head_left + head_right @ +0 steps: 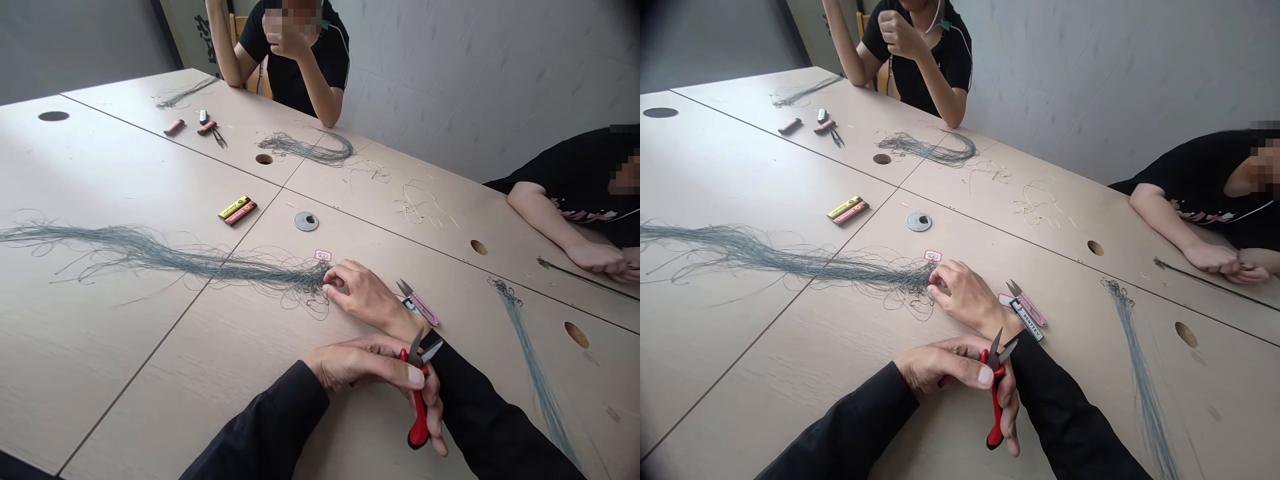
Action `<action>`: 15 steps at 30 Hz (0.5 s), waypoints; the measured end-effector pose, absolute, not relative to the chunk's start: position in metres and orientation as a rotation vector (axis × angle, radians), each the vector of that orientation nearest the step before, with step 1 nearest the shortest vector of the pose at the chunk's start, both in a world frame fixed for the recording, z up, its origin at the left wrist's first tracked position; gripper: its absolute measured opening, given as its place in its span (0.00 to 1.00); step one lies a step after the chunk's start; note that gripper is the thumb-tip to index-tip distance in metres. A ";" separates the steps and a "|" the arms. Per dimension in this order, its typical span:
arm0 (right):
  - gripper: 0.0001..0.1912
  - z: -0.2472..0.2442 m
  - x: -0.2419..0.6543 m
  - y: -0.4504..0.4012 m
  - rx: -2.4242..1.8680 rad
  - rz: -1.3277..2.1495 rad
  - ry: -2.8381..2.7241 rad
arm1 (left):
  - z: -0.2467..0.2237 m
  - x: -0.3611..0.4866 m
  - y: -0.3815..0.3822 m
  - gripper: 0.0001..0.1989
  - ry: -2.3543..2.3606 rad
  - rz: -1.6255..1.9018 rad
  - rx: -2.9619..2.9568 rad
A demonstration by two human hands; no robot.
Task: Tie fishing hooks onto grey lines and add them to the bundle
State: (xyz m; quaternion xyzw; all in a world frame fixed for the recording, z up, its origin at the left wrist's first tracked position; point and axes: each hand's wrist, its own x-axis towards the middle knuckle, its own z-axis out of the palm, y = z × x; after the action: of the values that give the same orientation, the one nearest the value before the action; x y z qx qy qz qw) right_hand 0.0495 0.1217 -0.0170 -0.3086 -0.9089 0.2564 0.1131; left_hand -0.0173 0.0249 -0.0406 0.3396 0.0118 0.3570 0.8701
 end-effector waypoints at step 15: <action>0.08 -0.002 0.056 0.129 -1.019 0.787 -2.673 | -0.040 -0.019 0.028 0.18 0.002 0.740 0.748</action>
State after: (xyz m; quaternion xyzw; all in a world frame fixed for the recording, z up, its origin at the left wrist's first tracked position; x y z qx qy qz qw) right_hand 0.0561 0.1292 -0.0024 -0.3421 -0.8975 0.2644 0.0872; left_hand -0.0188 0.0278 -0.0401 0.3569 0.0008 0.3532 0.8648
